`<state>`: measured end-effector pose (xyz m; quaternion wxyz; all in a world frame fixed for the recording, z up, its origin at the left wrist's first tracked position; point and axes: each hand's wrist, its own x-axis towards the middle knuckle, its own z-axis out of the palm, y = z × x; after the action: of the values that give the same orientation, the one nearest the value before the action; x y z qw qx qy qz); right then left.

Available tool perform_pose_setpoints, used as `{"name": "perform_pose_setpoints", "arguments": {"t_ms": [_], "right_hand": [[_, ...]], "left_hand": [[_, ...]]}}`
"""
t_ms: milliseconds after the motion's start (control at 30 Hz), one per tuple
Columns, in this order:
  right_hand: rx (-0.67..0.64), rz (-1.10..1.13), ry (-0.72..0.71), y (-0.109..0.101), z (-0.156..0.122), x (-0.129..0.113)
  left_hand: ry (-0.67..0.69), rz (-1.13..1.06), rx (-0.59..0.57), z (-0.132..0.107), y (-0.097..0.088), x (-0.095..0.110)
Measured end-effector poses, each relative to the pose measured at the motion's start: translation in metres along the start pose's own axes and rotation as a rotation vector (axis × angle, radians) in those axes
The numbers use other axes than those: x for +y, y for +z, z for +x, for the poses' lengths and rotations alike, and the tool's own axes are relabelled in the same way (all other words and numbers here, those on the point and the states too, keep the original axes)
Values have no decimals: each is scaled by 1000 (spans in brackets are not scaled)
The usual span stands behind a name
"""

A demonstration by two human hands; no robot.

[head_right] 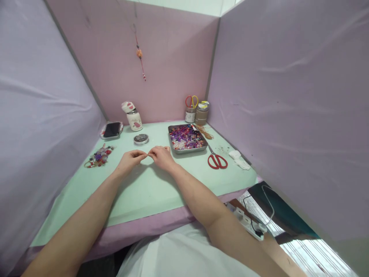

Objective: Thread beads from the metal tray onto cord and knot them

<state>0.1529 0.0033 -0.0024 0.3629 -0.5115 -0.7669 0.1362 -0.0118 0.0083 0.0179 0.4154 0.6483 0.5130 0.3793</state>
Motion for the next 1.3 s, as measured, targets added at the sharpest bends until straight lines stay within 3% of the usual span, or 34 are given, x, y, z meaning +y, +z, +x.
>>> {"name": "perform_pose_setpoints", "arguments": {"t_ms": [167, 333, 400, 467, 600, 667, 833, 1300], "right_hand": [[39, -26, -25, -14, 3, -1], [287, -110, 138, -69, 19, 22], [282, -194, 213, -89, 29, 38], [160, -279, 280, -99, 40, 53], [-129, -433, 321, -91, 57, 74], [-174, -453, 322, -81, 63, 79], [-208, -479, 322, -65, 68, 85], [-236, -537, 384, -52, 70, 94]], "left_hand": [[-46, -44, 13, 1, -2, 0], [-60, -45, 30, 4, -5, -3], [-47, -24, 30, 5, -5, -4], [-41, -9, 35, 5, -6, -3], [-55, 7, 46, 3, -6, 1], [-50, 8, 50, 3, -6, 1], [-44, -3, 59, 5, -7, -3], [-50, 17, 47, 5, -8, -4]]}}
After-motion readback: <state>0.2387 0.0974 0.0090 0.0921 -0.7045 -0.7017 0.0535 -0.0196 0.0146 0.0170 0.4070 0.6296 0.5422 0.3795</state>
